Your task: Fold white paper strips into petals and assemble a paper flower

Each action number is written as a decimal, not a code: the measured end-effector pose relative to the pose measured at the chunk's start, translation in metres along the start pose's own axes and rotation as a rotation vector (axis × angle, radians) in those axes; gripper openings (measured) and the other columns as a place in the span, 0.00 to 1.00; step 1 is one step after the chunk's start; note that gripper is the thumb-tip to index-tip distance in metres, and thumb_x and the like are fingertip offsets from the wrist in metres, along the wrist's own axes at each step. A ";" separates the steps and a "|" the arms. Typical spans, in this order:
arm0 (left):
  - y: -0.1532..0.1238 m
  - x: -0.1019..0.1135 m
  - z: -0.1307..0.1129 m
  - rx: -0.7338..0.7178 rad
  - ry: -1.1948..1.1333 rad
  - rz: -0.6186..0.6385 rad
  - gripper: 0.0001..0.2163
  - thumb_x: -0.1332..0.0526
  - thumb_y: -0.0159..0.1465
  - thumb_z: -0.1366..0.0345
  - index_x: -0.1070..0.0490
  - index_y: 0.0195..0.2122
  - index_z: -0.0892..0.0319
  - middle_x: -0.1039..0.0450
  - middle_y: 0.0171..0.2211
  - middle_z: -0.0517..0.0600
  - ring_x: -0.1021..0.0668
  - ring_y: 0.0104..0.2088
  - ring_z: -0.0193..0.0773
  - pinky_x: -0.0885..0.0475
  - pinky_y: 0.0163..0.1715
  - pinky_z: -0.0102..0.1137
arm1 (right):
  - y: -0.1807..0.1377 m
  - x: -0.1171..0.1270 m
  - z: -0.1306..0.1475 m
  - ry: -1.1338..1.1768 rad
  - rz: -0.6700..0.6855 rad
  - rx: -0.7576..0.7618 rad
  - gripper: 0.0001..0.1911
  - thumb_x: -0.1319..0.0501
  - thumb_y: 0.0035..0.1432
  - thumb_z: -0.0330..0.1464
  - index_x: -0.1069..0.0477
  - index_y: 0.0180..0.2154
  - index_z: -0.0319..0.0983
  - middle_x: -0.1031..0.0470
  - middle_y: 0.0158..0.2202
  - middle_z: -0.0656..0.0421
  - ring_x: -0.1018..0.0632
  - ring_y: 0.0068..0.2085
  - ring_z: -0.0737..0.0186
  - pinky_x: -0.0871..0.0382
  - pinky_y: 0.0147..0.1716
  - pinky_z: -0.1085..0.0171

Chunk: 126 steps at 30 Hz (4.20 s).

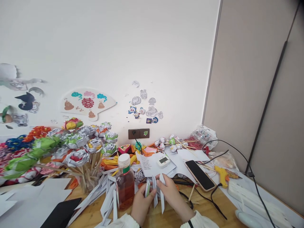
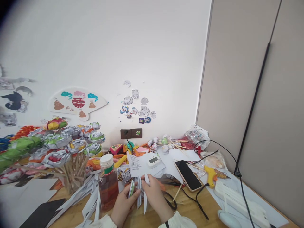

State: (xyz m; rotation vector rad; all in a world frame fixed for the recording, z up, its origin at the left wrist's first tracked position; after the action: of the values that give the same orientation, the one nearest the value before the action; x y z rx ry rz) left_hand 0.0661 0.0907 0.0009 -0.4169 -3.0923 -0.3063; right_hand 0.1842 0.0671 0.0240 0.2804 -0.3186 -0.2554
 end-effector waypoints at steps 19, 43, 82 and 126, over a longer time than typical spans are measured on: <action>-0.001 0.001 -0.004 0.006 0.017 -0.023 0.17 0.36 0.41 0.59 0.28 0.30 0.62 0.24 0.30 0.51 0.26 0.32 0.43 0.33 0.35 0.32 | 0.003 0.002 -0.016 -0.126 0.014 -0.037 0.07 0.43 0.43 0.34 0.35 0.23 0.36 0.33 0.21 0.63 0.33 0.26 0.65 0.41 0.26 0.68; -0.004 0.001 -0.009 -0.035 0.174 -0.039 0.12 0.39 0.44 0.61 0.29 0.27 0.63 0.27 0.24 0.49 0.27 0.28 0.41 0.34 0.32 0.31 | 0.005 0.023 0.002 -0.125 -0.086 0.016 0.10 0.46 0.46 0.36 0.39 0.20 0.37 0.41 0.17 0.65 0.38 0.22 0.68 0.46 0.22 0.70; -0.004 -0.019 0.002 -0.044 0.101 0.125 0.14 0.43 0.49 0.57 0.30 0.31 0.62 0.31 0.20 0.45 0.30 0.23 0.35 0.35 0.24 0.26 | 0.001 0.018 -0.036 0.128 -0.207 -0.213 0.18 0.46 0.44 0.46 0.39 0.19 0.38 0.41 0.10 0.67 0.41 0.12 0.72 0.48 0.13 0.70; -0.007 -0.035 0.018 0.125 -0.209 0.223 0.22 0.41 0.45 0.49 0.41 0.33 0.61 0.40 0.09 0.37 0.43 0.06 0.22 0.51 0.05 0.19 | -0.008 -0.021 -0.012 0.510 0.070 -0.203 0.14 0.40 0.42 0.41 0.34 0.24 0.35 0.37 0.18 0.65 0.38 0.18 0.74 0.44 0.17 0.73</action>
State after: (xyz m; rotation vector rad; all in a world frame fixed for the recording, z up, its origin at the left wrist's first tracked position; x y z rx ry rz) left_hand 0.0982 0.0781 -0.0189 -0.8296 -3.1960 -0.0688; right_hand 0.1675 0.0687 0.0052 0.1259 0.2012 -0.1385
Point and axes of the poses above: each hand's wrist, its own y-axis towards the middle knuckle, its own x-axis out of the back of the hand, z = x × y, the point moved 10 cm from there along y, towards the middle knuckle
